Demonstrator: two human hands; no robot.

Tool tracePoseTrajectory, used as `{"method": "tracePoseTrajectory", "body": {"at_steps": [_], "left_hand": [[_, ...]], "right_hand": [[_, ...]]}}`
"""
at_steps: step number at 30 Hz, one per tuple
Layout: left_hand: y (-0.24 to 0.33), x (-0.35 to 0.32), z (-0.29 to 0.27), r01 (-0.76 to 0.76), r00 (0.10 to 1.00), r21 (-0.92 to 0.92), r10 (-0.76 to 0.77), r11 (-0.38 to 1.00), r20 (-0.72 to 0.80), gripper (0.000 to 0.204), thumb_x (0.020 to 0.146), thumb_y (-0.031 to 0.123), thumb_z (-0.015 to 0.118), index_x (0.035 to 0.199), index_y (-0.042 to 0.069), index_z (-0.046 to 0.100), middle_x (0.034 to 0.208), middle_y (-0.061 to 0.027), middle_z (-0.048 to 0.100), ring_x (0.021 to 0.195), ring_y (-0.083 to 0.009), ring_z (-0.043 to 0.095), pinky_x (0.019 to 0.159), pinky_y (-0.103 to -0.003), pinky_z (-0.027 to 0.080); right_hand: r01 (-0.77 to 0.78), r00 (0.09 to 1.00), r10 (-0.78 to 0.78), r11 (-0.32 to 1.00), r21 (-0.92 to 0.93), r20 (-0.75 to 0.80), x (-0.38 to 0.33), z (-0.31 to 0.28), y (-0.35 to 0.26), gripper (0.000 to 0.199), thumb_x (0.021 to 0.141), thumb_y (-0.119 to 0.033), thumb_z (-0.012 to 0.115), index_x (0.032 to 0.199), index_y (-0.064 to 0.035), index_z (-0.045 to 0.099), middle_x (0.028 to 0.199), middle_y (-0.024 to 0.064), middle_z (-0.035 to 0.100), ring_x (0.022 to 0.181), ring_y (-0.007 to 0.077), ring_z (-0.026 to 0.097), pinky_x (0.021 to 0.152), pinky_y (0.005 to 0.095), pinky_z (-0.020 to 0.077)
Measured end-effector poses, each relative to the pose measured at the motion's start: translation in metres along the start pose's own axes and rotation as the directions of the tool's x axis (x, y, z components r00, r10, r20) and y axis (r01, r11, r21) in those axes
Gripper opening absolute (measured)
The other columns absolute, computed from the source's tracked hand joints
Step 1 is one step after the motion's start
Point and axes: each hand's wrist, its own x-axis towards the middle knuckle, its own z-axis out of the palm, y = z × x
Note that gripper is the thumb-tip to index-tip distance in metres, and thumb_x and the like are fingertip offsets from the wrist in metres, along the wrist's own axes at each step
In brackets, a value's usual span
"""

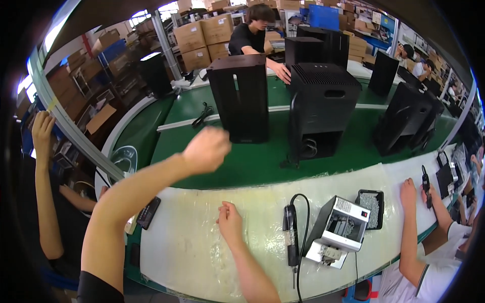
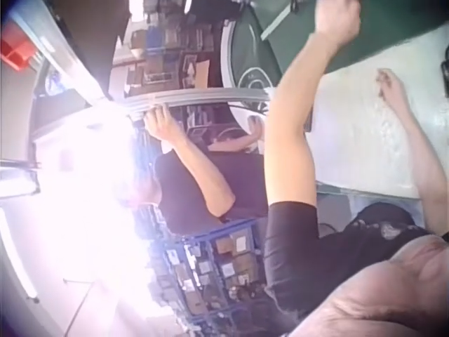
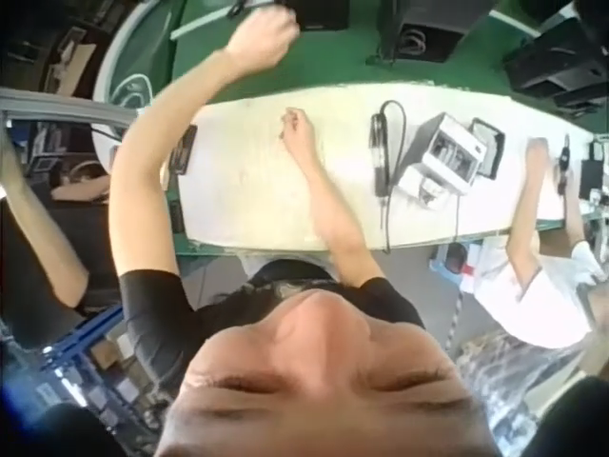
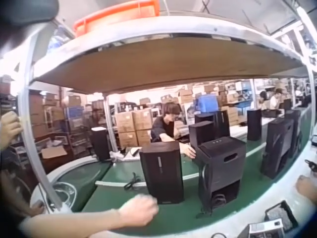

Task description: Assembling electronic device components by fastening screws on plastic casings using an electric screwdriver on an assembly line.

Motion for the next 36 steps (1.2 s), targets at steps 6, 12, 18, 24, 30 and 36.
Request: {"method": "tracePoseTrajectory", "body": {"at_steps": [6,12,18,24,30,36], "left_hand": [[-0.095,0.097,-0.001,0.513,0.838,0.239,-0.420,0.824,-0.349,0.047,0.080,0.019,0.056,0.122,0.000,0.051,0.136,-0.0174,0.042,0.130,-0.0325,0.037,0.104,-0.045,0.034],[-0.078,0.100,0.032,0.632,0.760,0.180,-0.558,0.754,-0.332,0.054,0.089,0.034,0.053,0.129,-0.001,0.046,0.132,-0.0200,0.048,0.126,-0.0333,0.042,0.105,-0.047,0.031],[-0.026,0.110,-0.048,0.672,0.723,0.079,-0.675,0.737,0.151,0.048,0.089,0.029,0.053,0.127,0.000,0.048,0.126,-0.0211,0.052,0.121,-0.0357,0.045,0.104,-0.046,0.032],[-0.041,0.122,-0.016,0.626,0.759,0.012,-0.606,0.780,-0.240,0.042,0.093,0.036,0.045,0.106,-0.001,0.060,0.100,-0.0238,0.063,0.096,-0.0376,0.059,0.089,-0.047,0.043],[0.007,0.092,-0.031,0.635,0.753,-0.015,-0.623,0.772,-0.212,0.048,0.092,0.034,0.046,0.059,0.003,0.062,0.061,-0.0190,0.061,0.058,-0.0384,0.061,0.058,-0.047,0.049],[0.034,-0.031,-0.052,0.791,0.398,-0.389,-0.880,0.473,-0.260,0.051,0.097,0.034,0.043,0.068,-0.004,0.064,0.058,-0.0218,0.057,0.052,-0.0362,0.056,0.057,-0.045,0.040]], "right_hand": [[-0.051,0.999,0.051,0.999,-0.002,0.014,0.004,-0.001,-0.009,0.027,0.097,-0.018,0.046,0.119,-0.0019,0.051,0.098,0.0088,0.063,0.060,0.0121,0.060,0.049,0.0242,0.0479],[-0.115,0.993,0.111,0.990,0.082,0.046,0.010,-0.004,-0.013,0.028,0.097,-0.017,0.047,0.120,-0.0012,0.051,0.100,0.0102,0.063,0.061,0.0125,0.061,0.049,0.0253,0.0491],[-0.129,0.992,0.129,0.984,0.125,0.004,0.010,-0.014,-0.012,0.026,0.097,-0.015,0.046,0.119,-0.0004,0.051,0.100,0.0104,0.062,0.060,0.0133,0.060,0.047,0.0252,0.0478],[-0.035,0.983,0.079,0.966,0.256,-0.164,0.020,-0.024,-0.019,0.023,0.098,-0.013,0.045,0.117,-0.0019,0.051,0.096,0.0094,0.060,0.058,0.0134,0.059,0.048,0.0247,0.0471],[0.158,0.901,0.096,0.836,0.526,-0.424,0.032,-0.053,-0.017,0.030,0.099,-0.021,0.044,0.121,-0.0007,0.046,0.106,0.0127,0.054,0.073,0.0173,0.061,0.056,0.0290,0.0511],[0.188,0.886,0.037,0.882,0.433,-0.461,0.041,-0.066,-0.018,0.042,0.100,-0.027,0.042,0.131,0.0010,0.039,0.123,0.0168,0.049,0.102,0.0235,0.058,0.081,0.0342,0.0512]]}}
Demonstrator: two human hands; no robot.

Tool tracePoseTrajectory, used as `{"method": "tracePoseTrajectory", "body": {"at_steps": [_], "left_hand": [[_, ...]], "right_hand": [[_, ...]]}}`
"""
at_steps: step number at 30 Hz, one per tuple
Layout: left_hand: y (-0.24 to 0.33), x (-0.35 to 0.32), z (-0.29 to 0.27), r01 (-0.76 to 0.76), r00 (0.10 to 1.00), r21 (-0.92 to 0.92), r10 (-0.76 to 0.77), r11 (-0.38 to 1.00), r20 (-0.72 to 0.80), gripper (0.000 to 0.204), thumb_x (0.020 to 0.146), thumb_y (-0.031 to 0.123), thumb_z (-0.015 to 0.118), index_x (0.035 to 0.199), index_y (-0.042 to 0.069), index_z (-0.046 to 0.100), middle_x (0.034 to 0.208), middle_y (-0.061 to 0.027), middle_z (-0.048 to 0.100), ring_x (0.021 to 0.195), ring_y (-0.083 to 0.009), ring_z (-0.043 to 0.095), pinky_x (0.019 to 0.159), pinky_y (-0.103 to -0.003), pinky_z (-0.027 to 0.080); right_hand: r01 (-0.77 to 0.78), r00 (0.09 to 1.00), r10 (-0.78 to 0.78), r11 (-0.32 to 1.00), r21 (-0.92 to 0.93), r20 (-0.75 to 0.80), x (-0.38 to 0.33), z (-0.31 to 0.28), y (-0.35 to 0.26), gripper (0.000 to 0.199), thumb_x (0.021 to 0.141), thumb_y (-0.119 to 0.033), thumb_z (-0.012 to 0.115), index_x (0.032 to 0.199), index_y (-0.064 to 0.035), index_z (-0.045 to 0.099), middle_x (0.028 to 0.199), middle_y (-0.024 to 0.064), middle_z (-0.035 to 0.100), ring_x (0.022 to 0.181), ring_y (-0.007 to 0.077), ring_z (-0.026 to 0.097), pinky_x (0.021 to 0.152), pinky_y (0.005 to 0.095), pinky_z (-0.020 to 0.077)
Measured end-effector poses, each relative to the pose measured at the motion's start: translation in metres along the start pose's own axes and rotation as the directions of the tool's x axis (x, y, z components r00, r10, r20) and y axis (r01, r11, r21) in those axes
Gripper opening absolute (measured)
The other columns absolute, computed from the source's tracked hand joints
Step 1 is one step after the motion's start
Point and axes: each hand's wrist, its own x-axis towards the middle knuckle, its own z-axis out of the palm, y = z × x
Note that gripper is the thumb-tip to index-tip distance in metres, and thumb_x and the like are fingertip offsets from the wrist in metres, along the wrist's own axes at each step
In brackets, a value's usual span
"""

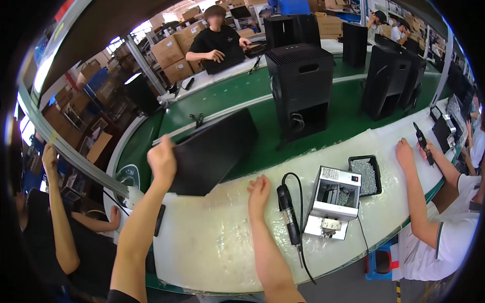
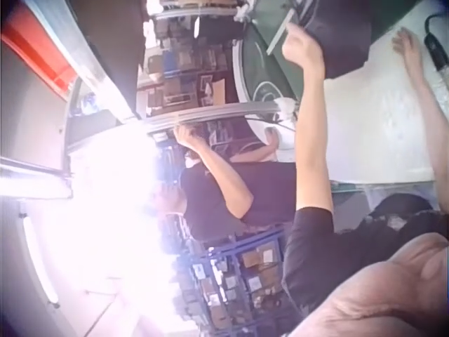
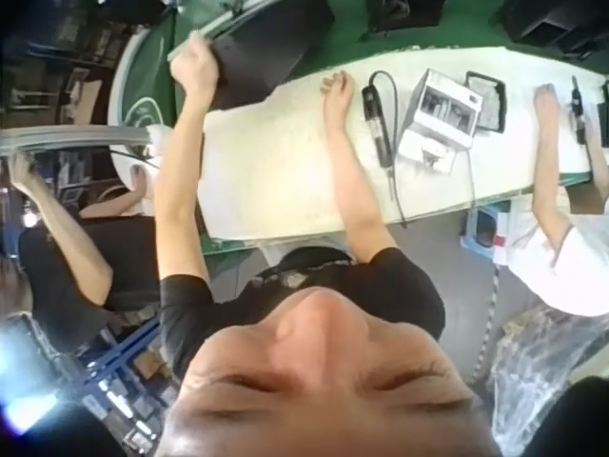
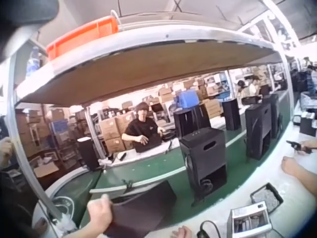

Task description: Assembling electronic device components by fastening screws on plastic casings using an electric screwdriver on an assembly line.

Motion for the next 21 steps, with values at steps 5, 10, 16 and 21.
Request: {"method": "tracePoseTrajectory", "body": {"at_steps": [5,10,16,21], "left_hand": [[-0.100,-0.092,-0.100,0.334,0.903,-0.302,-0.395,0.893,-0.169,0.029,0.097,0.023,0.046,0.113,0.003,0.062,0.088,-0.0080,0.059,0.073,-0.0180,0.056,0.065,-0.028,0.045],[-0.156,-0.213,-0.176,0.488,0.670,-0.867,-0.593,-0.102,0.447,0.041,0.094,0.039,0.050,0.108,0.002,0.061,0.099,-0.0112,0.065,0.082,-0.0210,0.064,0.074,-0.031,0.052],[-0.119,-0.260,-0.183,0.522,0.416,-0.574,-0.400,-0.630,0.817,0.043,0.093,0.043,0.049,0.109,0.004,0.060,0.099,-0.0130,0.066,0.085,-0.0219,0.064,0.077,-0.035,0.052],[-0.164,-0.265,-0.172,0.612,0.685,-0.407,0.198,-0.678,0.701,0.038,0.094,0.043,0.047,0.098,0.007,0.061,0.094,-0.0125,0.066,0.087,-0.0217,0.063,0.081,-0.034,0.050]], "right_hand": [[0.115,0.993,-0.115,0.992,-0.048,-0.001,0.004,-0.008,-0.009,0.054,0.101,-0.039,0.035,0.141,-0.0023,0.033,0.143,0.0189,0.037,0.130,0.0294,0.040,0.106,0.0403,0.0338],[-0.181,0.783,0.033,0.967,0.177,0.621,0.003,-0.007,-0.043,0.053,0.100,-0.034,0.042,0.140,0.0004,0.035,0.137,0.0179,0.047,0.128,0.0269,0.045,0.107,0.0376,0.0338],[-0.253,0.605,0.436,0.899,-0.358,0.666,-0.078,-0.005,-0.091,0.048,0.100,-0.041,0.040,0.127,-0.0035,0.054,0.113,0.0046,0.060,0.107,0.0137,0.054,0.097,0.0266,0.0389],[0.204,0.775,0.163,0.850,-0.486,0.610,-0.112,-0.050,-0.089,0.042,0.098,-0.035,0.047,0.118,0.0002,0.057,0.108,0.0092,0.063,0.105,0.0151,0.055,0.096,0.0272,0.0388]]}}
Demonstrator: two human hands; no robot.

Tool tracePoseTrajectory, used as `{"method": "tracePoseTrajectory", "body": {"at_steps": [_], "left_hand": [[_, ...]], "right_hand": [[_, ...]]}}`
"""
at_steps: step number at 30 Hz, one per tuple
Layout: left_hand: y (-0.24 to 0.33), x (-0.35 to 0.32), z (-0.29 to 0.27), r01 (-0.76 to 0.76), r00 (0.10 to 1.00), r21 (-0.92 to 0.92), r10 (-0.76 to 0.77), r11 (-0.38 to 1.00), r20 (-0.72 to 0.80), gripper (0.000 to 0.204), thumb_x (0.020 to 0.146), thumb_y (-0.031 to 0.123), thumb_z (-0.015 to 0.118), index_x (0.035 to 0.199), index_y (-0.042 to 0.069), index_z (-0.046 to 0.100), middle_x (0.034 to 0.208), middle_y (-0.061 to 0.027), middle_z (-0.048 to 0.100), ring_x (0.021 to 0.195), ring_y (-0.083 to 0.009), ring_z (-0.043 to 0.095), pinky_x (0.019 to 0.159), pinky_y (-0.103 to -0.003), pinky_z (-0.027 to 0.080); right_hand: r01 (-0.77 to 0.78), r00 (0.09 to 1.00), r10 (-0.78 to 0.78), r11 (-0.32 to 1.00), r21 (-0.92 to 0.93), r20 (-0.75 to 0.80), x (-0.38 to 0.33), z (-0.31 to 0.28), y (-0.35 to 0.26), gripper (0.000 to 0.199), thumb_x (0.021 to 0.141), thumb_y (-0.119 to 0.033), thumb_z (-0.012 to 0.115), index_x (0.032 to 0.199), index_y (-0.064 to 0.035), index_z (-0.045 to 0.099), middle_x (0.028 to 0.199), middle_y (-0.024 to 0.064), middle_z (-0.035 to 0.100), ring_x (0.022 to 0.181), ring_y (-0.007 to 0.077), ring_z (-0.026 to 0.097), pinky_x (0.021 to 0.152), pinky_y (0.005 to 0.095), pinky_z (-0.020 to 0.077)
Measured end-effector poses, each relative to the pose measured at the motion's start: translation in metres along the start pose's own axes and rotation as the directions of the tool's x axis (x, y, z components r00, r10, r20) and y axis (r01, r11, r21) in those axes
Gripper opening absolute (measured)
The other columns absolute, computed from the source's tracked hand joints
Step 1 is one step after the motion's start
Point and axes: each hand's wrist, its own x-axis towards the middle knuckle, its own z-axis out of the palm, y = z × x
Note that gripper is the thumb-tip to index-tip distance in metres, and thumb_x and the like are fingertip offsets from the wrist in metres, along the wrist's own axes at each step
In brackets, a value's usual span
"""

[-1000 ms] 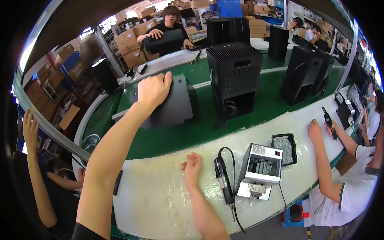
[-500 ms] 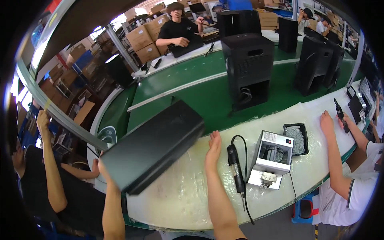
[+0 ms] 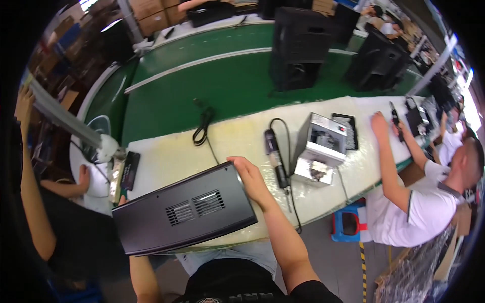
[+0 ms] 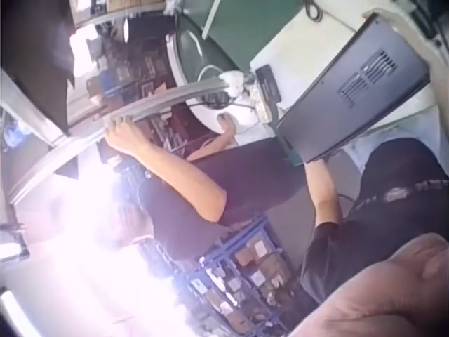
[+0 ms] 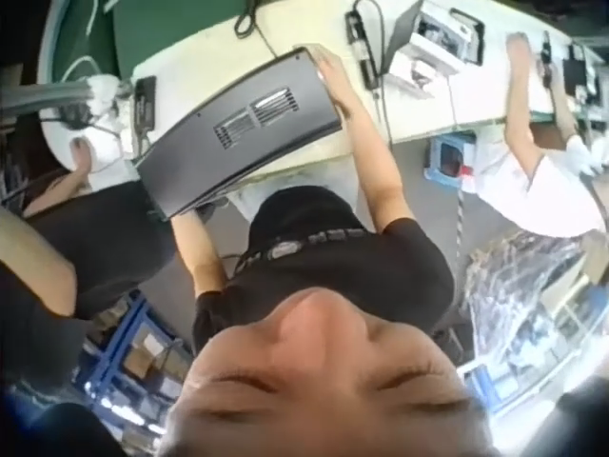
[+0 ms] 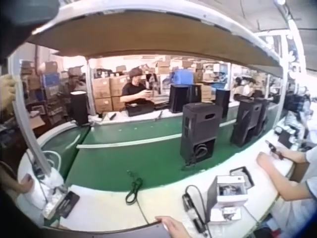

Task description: Assembling electronic device components by fastening screws on plastic casings using an electric screwdriver on an assembly line.

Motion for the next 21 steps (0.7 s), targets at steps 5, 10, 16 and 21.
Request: {"method": "tracePoseTrajectory", "body": {"at_steps": [5,10,16,21], "left_hand": [[0.024,-0.032,-0.052,0.112,0.954,0.438,0.026,0.892,-0.298,0.041,0.096,0.042,0.045,0.088,0.005,0.061,0.087,-0.0120,0.066,0.080,-0.0201,0.063,0.071,-0.034,0.051],[0.064,-0.026,-0.066,0.284,0.786,0.776,0.327,0.563,-0.524,0.046,0.097,0.042,0.042,0.079,0.004,0.061,0.080,-0.0116,0.066,0.072,-0.0185,0.064,0.061,-0.034,0.051],[0.049,0.052,0.119,0.093,0.838,0.969,0.507,0.228,-0.200,0.031,0.094,0.027,0.051,0.094,-0.002,0.060,0.084,-0.0079,0.065,0.085,-0.0194,0.063,0.082,-0.032,0.047],[-0.026,0.120,0.188,0.055,0.995,0.796,-0.033,-0.602,-0.094,0.030,0.090,0.020,0.058,0.110,-0.002,0.057,0.102,-0.0173,0.063,0.094,-0.0322,0.062,0.083,-0.037,0.048]], "right_hand": [[-0.026,0.812,-0.518,0.427,-0.904,-0.268,-0.001,-0.048,0.025,0.036,0.086,-0.017,0.059,0.115,0.0030,0.053,0.101,0.0181,0.059,0.093,0.0326,0.059,0.083,0.0411,0.0465],[-0.371,0.865,-0.235,0.294,-0.881,-0.443,0.013,-0.062,0.044,0.043,0.083,-0.018,0.058,0.118,0.0065,0.049,0.095,0.0265,0.057,0.088,0.0418,0.057,0.077,0.0469,0.0468],[-0.307,0.918,-0.092,0.450,-0.838,-0.385,-0.006,-0.061,0.024,0.045,0.081,-0.024,0.062,0.115,0.0046,0.053,0.101,0.0256,0.058,0.095,0.0430,0.056,0.083,0.0462,0.0469],[-0.148,0.885,-0.271,0.607,-0.780,-0.378,-0.065,-0.066,-0.036,0.044,0.078,-0.011,0.069,0.117,0.0025,0.053,0.098,0.0161,0.059,0.085,0.0270,0.059,0.074,0.0352,0.0485]]}}
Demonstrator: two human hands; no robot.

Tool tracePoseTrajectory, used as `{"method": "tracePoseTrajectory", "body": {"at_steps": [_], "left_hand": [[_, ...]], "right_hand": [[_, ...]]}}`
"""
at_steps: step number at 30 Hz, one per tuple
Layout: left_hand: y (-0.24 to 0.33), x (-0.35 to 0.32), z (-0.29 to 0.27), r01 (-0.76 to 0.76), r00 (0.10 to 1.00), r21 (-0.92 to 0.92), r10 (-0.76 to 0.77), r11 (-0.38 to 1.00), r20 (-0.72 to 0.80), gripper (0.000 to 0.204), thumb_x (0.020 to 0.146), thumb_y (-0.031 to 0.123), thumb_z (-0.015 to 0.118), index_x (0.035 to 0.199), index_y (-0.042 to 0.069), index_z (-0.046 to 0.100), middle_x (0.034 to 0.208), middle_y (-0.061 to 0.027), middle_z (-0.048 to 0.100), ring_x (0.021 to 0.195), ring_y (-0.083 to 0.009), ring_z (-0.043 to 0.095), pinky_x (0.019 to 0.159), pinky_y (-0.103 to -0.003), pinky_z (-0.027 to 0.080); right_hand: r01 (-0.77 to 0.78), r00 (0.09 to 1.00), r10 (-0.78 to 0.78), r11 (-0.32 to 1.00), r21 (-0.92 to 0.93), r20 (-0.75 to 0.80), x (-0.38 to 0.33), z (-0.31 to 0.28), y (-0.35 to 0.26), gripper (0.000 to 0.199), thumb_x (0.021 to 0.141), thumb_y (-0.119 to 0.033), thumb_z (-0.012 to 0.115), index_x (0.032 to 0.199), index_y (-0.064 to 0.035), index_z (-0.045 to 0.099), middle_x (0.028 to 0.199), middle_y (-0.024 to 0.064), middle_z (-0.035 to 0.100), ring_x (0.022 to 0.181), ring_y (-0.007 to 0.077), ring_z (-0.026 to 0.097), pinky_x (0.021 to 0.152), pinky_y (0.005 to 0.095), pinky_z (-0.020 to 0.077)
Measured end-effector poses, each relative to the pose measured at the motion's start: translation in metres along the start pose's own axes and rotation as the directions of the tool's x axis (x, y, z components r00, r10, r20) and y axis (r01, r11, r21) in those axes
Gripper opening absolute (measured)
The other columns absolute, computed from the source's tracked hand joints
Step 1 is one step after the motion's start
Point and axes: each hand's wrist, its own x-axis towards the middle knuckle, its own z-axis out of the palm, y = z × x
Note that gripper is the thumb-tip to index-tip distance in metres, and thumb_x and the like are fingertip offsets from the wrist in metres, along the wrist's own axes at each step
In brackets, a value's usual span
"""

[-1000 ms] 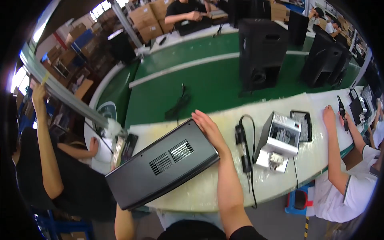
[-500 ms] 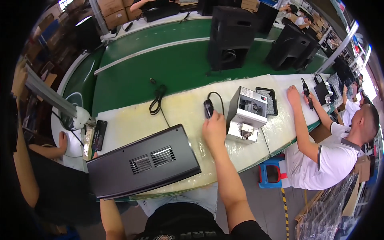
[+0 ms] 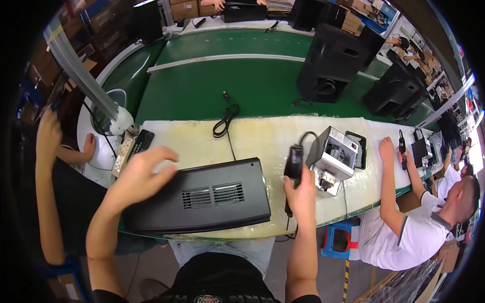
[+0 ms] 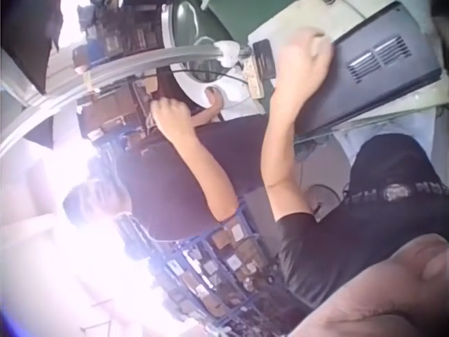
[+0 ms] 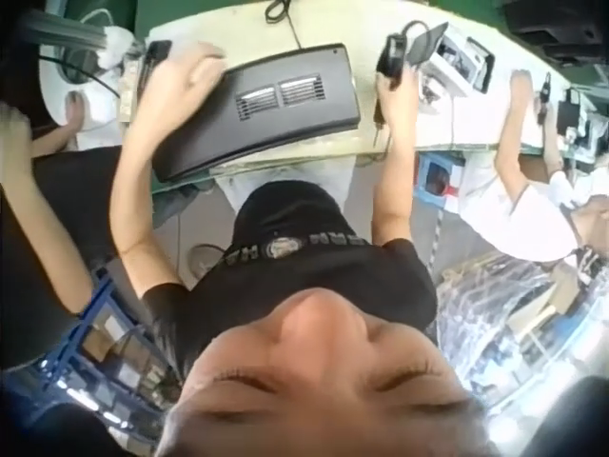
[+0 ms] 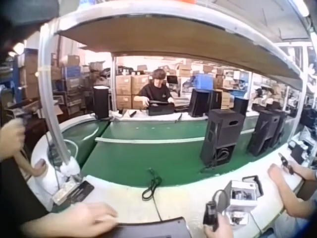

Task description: Assembling electronic device components by fastening screws on plastic casings using an electric screwdriver on an assembly line.

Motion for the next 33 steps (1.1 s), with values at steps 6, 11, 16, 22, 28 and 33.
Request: {"method": "tracePoseTrajectory", "body": {"at_steps": [6,11,16,22,28,33], "left_hand": [[0.042,0.066,0.064,-0.287,0.955,0.040,0.283,0.957,0.089,0.059,0.086,0.037,0.061,0.124,-0.005,0.048,0.111,-0.0234,0.059,0.097,-0.0405,0.060,0.085,-0.042,0.049],[0.059,0.089,0.086,-0.127,0.962,-0.026,0.129,0.992,0.242,0.067,0.080,0.043,0.067,0.126,-0.002,0.049,0.110,-0.0251,0.061,0.097,-0.0398,0.061,0.086,-0.042,0.048],[0.059,0.088,0.087,-0.129,0.968,0.004,0.125,0.992,0.216,0.065,0.079,0.046,0.067,0.123,0.001,0.053,0.106,-0.0213,0.064,0.093,-0.0372,0.063,0.083,-0.042,0.050],[0.059,0.085,0.092,-0.171,0.974,0.055,0.160,0.984,0.163,0.062,0.081,0.052,0.063,0.114,0.000,0.056,0.101,-0.0193,0.065,0.086,-0.0360,0.064,0.076,-0.042,0.052],[0.050,0.083,0.094,-0.246,0.962,0.039,0.239,0.969,0.135,0.063,0.084,0.056,0.057,0.106,-0.003,0.057,0.092,-0.0183,0.066,0.077,-0.0349,0.065,0.068,-0.041,0.054],[0.042,0.082,0.094,-0.214,0.967,0.023,0.208,0.977,0.146,0.060,0.086,0.053,0.057,0.109,-0.002,0.057,0.095,-0.0181,0.066,0.078,-0.0350,0.065,0.068,-0.042,0.053]], "right_hand": [[0.029,0.929,0.253,0.676,0.736,-0.269,-0.015,-0.082,0.038,0.039,0.086,-0.009,0.061,0.120,-0.0003,0.046,0.096,0.0076,0.057,0.084,0.0145,0.058,0.062,0.0289,0.0510],[0.490,0.651,0.295,0.540,0.684,-0.699,0.008,-0.126,0.002,0.047,0.088,-0.019,0.054,0.127,0.0011,0.036,0.104,0.0175,0.058,0.067,0.0240,0.062,0.053,0.0353,0.0546],[0.505,0.684,-0.060,0.758,0.413,-0.727,0.037,-0.109,0.009,0.049,0.087,0.002,0.048,0.131,0.0043,0.028,0.089,0.0138,0.056,0.056,0.0189,0.056,0.052,0.0348,0.0538],[0.445,0.729,-0.080,0.810,0.381,-0.680,0.052,-0.091,0.010,0.044,0.087,0.000,0.053,0.121,-0.0013,0.026,0.096,0.0136,0.057,0.058,0.0156,0.057,0.057,0.0303,0.0523],[0.434,0.776,-0.094,0.798,0.419,-0.624,0.050,-0.097,-0.072,0.049,0.088,0.000,0.051,0.132,0.0043,0.031,0.093,0.0135,0.060,0.051,0.0141,0.054,0.050,0.0261,0.0486],[0.619,0.756,-0.242,0.565,0.546,-0.608,0.063,-0.107,-0.171,0.050,0.095,-0.019,0.049,0.136,0.0002,0.030,0.094,0.0194,0.059,0.057,0.0179,0.052,0.055,0.0365,0.0505]]}}
